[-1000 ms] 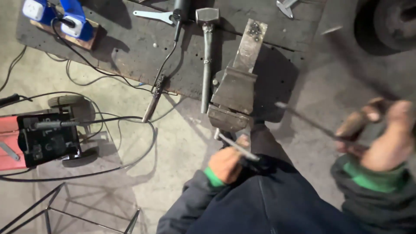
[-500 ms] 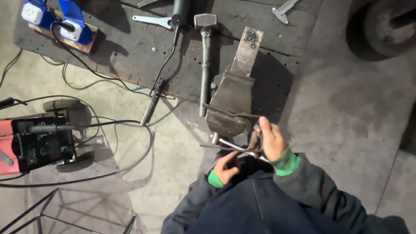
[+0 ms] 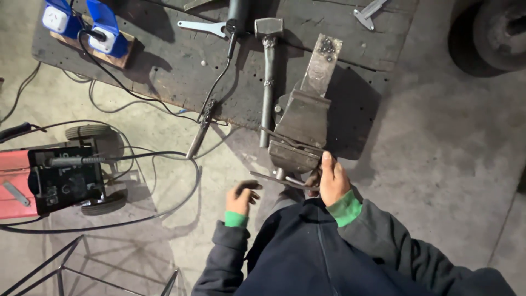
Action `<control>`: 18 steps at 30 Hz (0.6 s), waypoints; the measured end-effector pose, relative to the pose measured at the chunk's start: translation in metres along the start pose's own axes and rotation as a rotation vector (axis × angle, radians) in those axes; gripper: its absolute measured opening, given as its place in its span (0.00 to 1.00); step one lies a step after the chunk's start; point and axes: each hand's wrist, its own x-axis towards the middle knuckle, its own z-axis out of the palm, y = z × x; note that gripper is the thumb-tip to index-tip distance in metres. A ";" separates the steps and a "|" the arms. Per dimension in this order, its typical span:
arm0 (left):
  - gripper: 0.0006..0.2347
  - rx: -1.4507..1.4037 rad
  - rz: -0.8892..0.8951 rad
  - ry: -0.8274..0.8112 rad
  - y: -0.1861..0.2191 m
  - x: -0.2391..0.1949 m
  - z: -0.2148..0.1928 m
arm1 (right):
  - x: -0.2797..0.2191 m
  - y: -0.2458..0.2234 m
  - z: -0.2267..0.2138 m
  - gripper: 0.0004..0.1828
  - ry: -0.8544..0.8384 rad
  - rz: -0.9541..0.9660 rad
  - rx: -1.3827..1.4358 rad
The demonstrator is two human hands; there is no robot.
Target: Bending a metal bar using a vise and a hammer.
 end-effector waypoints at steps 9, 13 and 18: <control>0.13 0.133 -0.057 -0.571 -0.052 0.003 0.120 | 0.004 0.009 -0.004 0.31 0.043 -0.151 -0.132; 0.18 0.253 0.298 -0.576 -0.143 0.044 0.165 | 0.007 0.016 -0.006 0.30 0.058 -0.217 -0.189; 0.13 -0.835 -0.328 -0.647 -0.215 0.094 0.147 | 0.002 0.007 -0.003 0.31 0.023 -0.346 -0.165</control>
